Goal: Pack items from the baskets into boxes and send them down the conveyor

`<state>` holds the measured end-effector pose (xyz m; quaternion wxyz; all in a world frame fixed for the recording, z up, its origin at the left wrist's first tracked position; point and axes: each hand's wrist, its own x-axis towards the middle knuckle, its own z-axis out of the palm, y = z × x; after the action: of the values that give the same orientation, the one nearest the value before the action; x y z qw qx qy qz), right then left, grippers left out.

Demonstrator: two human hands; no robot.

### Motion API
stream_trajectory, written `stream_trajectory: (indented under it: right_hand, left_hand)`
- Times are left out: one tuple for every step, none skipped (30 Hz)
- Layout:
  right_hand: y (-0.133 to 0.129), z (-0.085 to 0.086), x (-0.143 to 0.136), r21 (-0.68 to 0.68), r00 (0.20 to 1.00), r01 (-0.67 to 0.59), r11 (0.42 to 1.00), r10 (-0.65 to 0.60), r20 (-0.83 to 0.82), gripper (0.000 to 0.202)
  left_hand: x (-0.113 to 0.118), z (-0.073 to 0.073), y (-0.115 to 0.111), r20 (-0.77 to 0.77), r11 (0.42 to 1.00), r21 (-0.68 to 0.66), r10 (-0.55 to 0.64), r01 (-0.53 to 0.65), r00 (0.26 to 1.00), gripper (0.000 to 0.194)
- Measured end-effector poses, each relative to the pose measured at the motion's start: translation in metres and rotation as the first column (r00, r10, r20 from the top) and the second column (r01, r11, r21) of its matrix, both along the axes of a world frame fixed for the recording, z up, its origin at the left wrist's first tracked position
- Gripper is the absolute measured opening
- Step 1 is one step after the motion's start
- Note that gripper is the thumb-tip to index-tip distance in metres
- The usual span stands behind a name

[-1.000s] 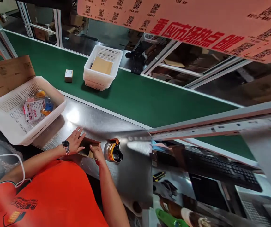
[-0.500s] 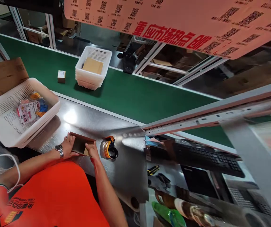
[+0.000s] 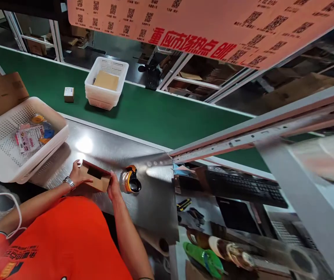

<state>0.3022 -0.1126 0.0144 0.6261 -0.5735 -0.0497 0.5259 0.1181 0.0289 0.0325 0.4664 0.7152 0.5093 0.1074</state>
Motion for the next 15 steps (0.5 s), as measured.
stream_trajectory:
  right_hand:
    - [-0.002, -0.003, -0.002, -0.007, 1.000, 0.025, 1.000, -0.025, 0.019, 0.065]
    - [-0.005, -0.007, -0.004, -0.011, 0.999, 0.035, 0.999, -0.035, 0.042, 0.066]
    - [-0.009, -0.011, -0.005, -0.017, 0.997, 0.030, 0.999, -0.029, 0.065, 0.070]
    - [-0.013, -0.015, -0.005, -0.024, 0.996, 0.010, 1.000, -0.008, 0.087, 0.075]
    - [-0.017, -0.019, -0.003, -0.035, 0.994, -0.018, 0.999, 0.022, 0.110, 0.078]
    - [-0.021, -0.022, 0.000, -0.050, 0.989, -0.046, 0.998, 0.052, 0.141, 0.079]
    - [-0.026, -0.025, 0.005, -0.073, 0.979, -0.060, 0.996, 0.073, 0.191, 0.078]
    - [-0.031, -0.026, 0.011, -0.108, 0.960, -0.046, 0.993, 0.074, 0.270, 0.076]
    - [-0.036, -0.028, 0.020, -0.154, 0.922, 0.003, 0.988, 0.057, 0.384, 0.075]
    - [-0.042, -0.029, 0.029, -0.200, 0.858, 0.082, 0.976, 0.033, 0.512, 0.074]
    - [-0.048, -0.031, 0.038, -0.233, 0.779, 0.178, 0.956, 0.009, 0.627, 0.076]
    - [-0.054, -0.032, 0.047, -0.258, 0.699, 0.262, 0.930, 0.001, 0.715, 0.079]
    - [-0.058, -0.034, 0.056, -0.288, 0.641, 0.313, 0.905, 0.022, 0.767, 0.084]
    - [-0.062, -0.036, 0.063, -0.328, 0.614, 0.327, 0.886, 0.065, 0.787, 0.089]
    - [-0.063, -0.038, 0.069, -0.366, 0.608, 0.314, 0.876, 0.111, 0.786, 0.094]
  left_hand:
    - [-0.001, -0.003, -0.001, 0.045, 0.999, -0.025, 0.023, -0.022, 0.999, 0.127]
    - [-0.002, -0.004, -0.001, 0.075, 0.998, -0.053, 0.043, -0.039, 0.996, 0.123]
    - [-0.002, -0.005, -0.001, 0.095, 0.996, -0.080, 0.056, -0.048, 0.994, 0.113]
    - [-0.002, -0.005, 0.000, 0.104, 0.993, -0.104, 0.059, -0.048, 0.993, 0.101]
    - [-0.002, -0.004, 0.002, 0.104, 0.991, -0.126, 0.052, -0.039, 0.993, 0.090]
    - [-0.001, -0.003, 0.004, 0.102, 0.989, -0.144, 0.037, -0.022, 0.994, 0.081]
    - [0.000, -0.001, 0.006, 0.097, 0.988, -0.156, 0.019, -0.004, 0.995, 0.075]
    - [0.000, 0.001, 0.008, 0.088, 0.987, -0.162, 0.000, 0.015, 0.996, 0.071]
    - [0.001, 0.002, 0.010, 0.075, 0.986, -0.161, -0.018, 0.030, 0.997, 0.070]
    - [0.003, 0.003, 0.011, 0.064, 0.988, -0.151, -0.033, 0.042, 0.997, 0.068]
    - [0.004, 0.004, 0.013, 0.050, 0.989, -0.137, -0.049, 0.055, 0.998, 0.068]
    - [0.005, 0.004, 0.014, 0.037, 0.989, -0.125, -0.071, 0.075, 0.997, 0.067]
    - [0.006, 0.004, 0.016, 0.031, 0.989, -0.111, -0.096, 0.099, 0.995, 0.065]
    - [0.007, 0.004, 0.018, 0.029, 0.987, -0.100, -0.123, 0.125, 0.992, 0.063]
    - [0.008, 0.003, 0.020, 0.030, 0.984, -0.091, -0.149, 0.151, 0.988, 0.060]
